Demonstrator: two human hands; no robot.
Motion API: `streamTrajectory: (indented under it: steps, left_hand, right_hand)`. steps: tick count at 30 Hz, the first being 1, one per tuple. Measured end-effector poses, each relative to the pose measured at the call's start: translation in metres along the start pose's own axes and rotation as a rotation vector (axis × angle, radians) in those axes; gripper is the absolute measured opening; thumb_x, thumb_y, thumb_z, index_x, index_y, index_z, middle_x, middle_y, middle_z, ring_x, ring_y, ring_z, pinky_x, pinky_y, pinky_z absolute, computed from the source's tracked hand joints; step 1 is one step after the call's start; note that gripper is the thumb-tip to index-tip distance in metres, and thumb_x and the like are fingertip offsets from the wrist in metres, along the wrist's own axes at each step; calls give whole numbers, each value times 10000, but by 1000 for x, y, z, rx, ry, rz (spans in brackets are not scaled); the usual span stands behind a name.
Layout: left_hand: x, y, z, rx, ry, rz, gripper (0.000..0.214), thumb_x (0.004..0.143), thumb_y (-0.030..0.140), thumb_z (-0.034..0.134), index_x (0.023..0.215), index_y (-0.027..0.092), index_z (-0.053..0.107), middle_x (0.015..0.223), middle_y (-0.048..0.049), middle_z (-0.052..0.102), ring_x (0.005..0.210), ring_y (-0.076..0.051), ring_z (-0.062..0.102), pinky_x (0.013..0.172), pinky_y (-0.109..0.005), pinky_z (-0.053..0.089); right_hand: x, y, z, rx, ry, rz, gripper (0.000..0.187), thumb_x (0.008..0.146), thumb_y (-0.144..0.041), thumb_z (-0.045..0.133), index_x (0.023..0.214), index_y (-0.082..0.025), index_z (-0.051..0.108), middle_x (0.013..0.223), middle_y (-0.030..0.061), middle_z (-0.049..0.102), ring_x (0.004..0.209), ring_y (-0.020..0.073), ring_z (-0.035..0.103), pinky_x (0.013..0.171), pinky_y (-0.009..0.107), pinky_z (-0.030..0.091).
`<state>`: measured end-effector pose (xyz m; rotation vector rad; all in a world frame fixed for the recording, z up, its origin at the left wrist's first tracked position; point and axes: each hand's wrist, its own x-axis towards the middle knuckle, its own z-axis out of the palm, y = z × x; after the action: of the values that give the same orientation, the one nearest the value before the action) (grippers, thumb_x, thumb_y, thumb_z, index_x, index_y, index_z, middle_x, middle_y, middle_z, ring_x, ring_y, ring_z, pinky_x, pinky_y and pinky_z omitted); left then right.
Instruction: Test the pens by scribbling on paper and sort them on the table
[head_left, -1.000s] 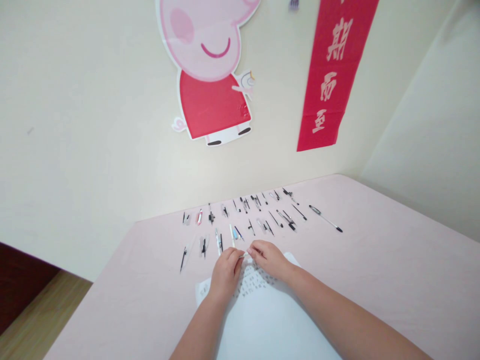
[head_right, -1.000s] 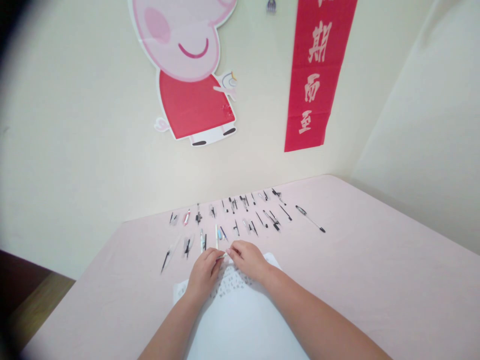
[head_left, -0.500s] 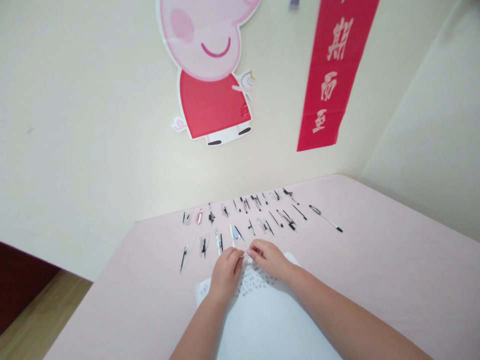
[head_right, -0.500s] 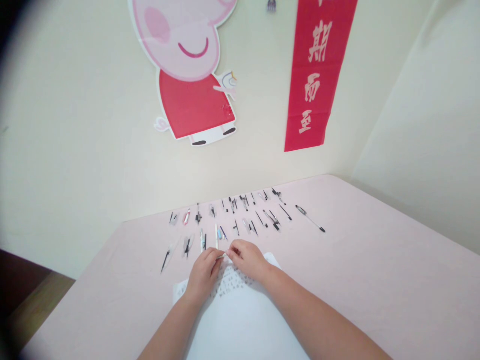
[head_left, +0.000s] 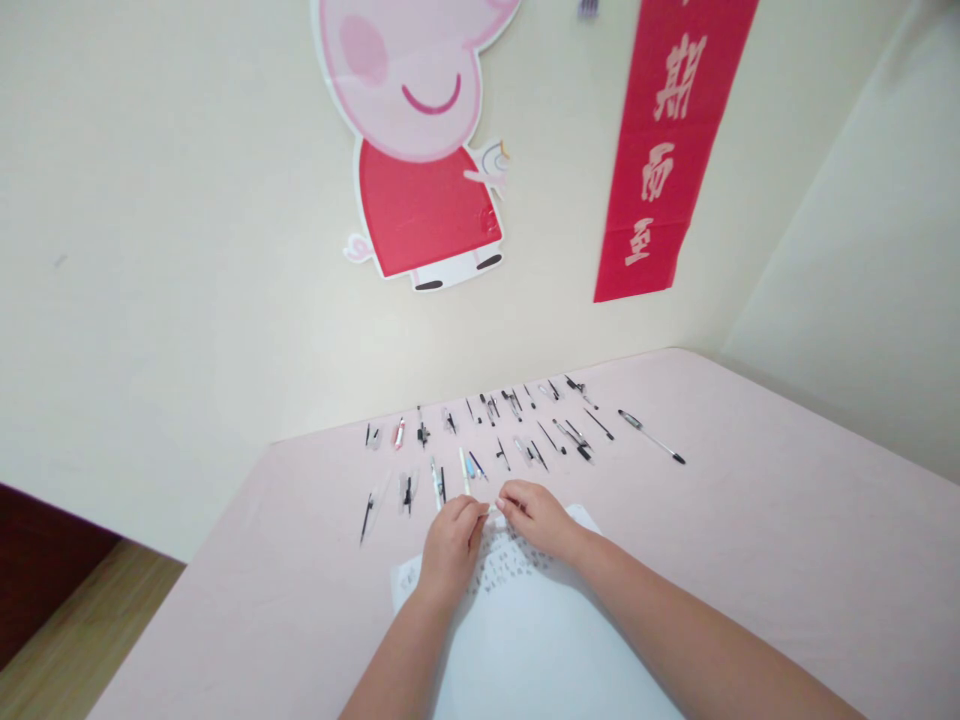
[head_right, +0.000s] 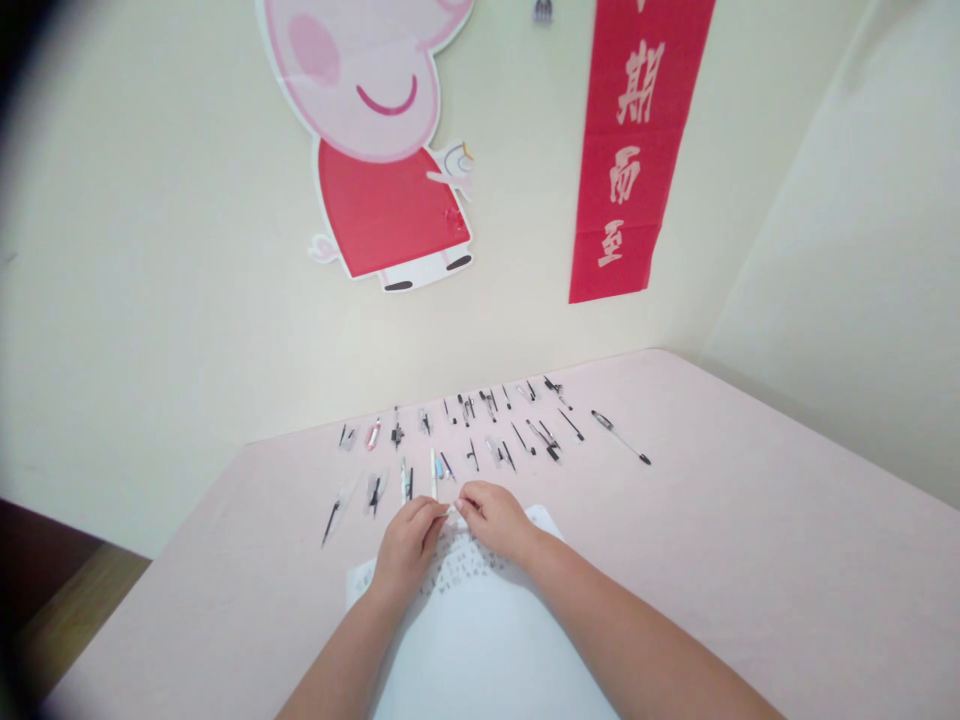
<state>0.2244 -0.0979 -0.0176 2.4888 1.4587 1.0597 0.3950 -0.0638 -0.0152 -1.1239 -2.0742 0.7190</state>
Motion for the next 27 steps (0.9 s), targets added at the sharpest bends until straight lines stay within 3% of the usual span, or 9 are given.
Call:
streamTrajectory:
  steps: [10,13,16,23,27]
  left_hand:
    - [0,0,-1,40,-8,-10,192,881,177,417,869,192,608,816,-61,623,785,-185,582,693,-311,484]
    - [-1,-1,1,43,12,-22,171,870,168,430,908,193,595,829,-61,630,790,-187,588,698,-320,490]
    - [-2,-2,3,66,27,-30,184,862,160,439,1000,191,557,836,-59,638,789,-194,596,696,-334,496]
    - [-5,0,6,150,-21,24,194,871,172,437,1045,189,523,847,-62,640,793,-210,592,694,-352,498]
    - [-3,2,1,155,9,61,250,861,182,471,1107,199,511,983,-83,621,913,-223,578,795,-379,490]
  right_hand:
    - [-1,-4,-3,-71,-10,24,180,855,-217,465,706,-174,557,643,-16,511,626,126,460,591,237,326]
    - [-3,-10,-8,-156,33,-111,97,845,-223,507,855,-176,590,820,32,580,782,157,505,708,269,374]
    - [-3,-18,-12,-302,29,-276,81,816,-203,557,876,-175,604,929,67,572,907,195,481,813,322,364]
    - [-1,-23,-8,-579,12,-366,139,842,-199,542,727,-172,617,757,59,542,792,201,439,730,334,337]
    - [0,-15,-15,-614,29,-338,176,837,-174,541,674,-172,607,691,59,553,760,202,440,725,342,319]
